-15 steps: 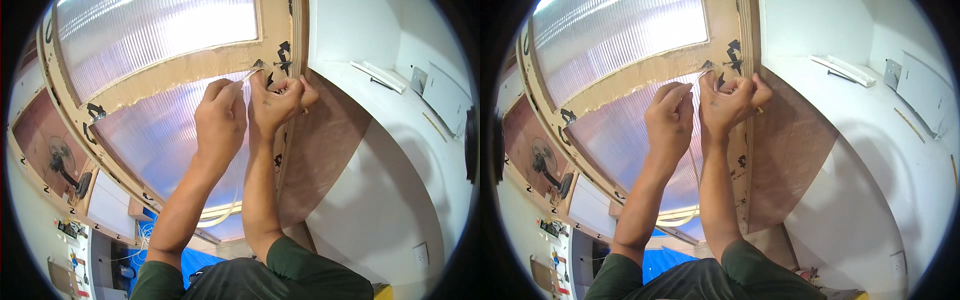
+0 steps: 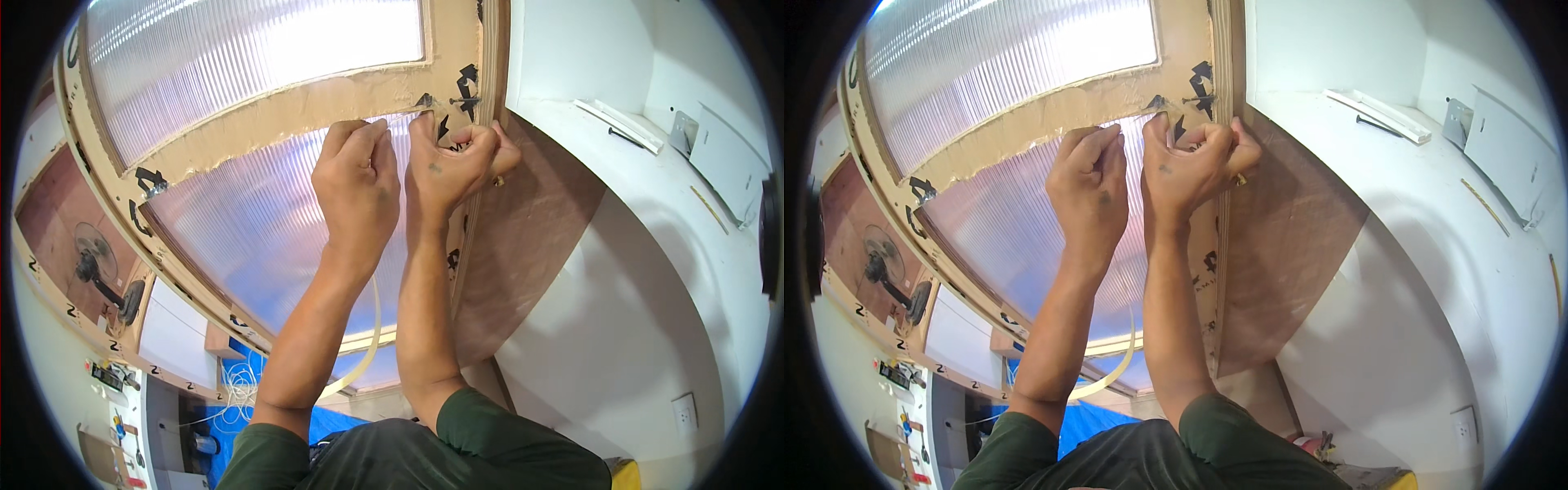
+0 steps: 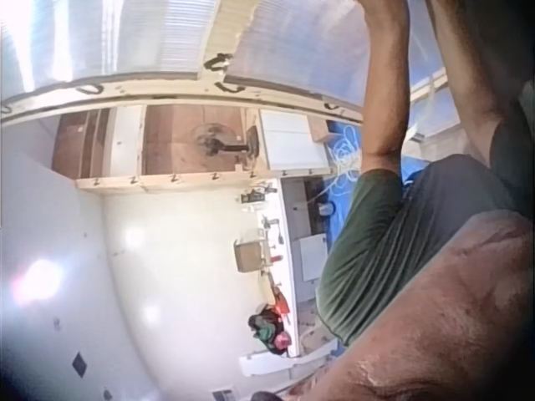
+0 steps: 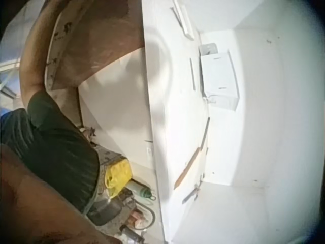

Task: The person applies tape to a wooden frame holding a translucent panel and luego picks up the frame to move it.

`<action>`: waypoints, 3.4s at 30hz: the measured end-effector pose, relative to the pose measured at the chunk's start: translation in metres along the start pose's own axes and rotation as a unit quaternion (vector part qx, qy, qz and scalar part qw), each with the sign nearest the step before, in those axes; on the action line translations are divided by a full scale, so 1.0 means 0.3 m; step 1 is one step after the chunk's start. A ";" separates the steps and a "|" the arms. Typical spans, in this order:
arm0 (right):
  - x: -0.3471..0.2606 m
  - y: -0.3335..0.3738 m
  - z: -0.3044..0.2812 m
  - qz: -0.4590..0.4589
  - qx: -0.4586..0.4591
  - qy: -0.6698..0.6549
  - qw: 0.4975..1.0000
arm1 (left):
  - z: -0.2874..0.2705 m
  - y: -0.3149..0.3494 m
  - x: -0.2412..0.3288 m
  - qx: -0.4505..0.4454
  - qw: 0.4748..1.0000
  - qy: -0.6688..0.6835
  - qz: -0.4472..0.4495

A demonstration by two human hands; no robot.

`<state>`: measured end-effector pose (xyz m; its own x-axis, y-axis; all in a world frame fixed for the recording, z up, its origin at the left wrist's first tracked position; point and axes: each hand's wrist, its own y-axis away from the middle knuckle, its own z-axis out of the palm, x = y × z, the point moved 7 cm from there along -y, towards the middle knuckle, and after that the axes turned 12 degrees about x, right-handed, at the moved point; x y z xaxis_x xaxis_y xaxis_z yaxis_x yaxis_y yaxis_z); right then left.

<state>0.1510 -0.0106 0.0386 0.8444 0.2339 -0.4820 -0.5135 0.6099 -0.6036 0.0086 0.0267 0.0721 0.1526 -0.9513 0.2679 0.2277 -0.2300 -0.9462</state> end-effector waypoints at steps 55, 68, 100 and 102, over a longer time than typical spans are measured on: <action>-0.023 -0.026 -0.021 -0.127 -0.049 -0.071 0.988 | -0.062 -0.003 -0.049 -0.001 1.000 0.026 -0.012; -0.008 -0.009 0.015 0.064 -0.056 -0.148 0.985 | -0.053 -0.011 -0.016 -0.005 0.989 -0.101 0.103; 0.020 -0.012 0.007 0.059 -0.045 -0.078 0.994 | 0.070 -0.101 0.065 -0.034 0.917 -0.144 0.370; 0.017 -0.017 0.000 0.054 -0.039 -0.092 0.994 | 0.073 -0.096 0.063 -0.034 0.917 -0.149 0.369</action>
<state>0.1578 -0.0125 0.0393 0.7933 0.4340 -0.4270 -0.6074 0.5148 -0.6051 0.0259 0.0199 0.1083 0.4985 -0.7578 -0.4211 -0.1024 0.4309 -0.8966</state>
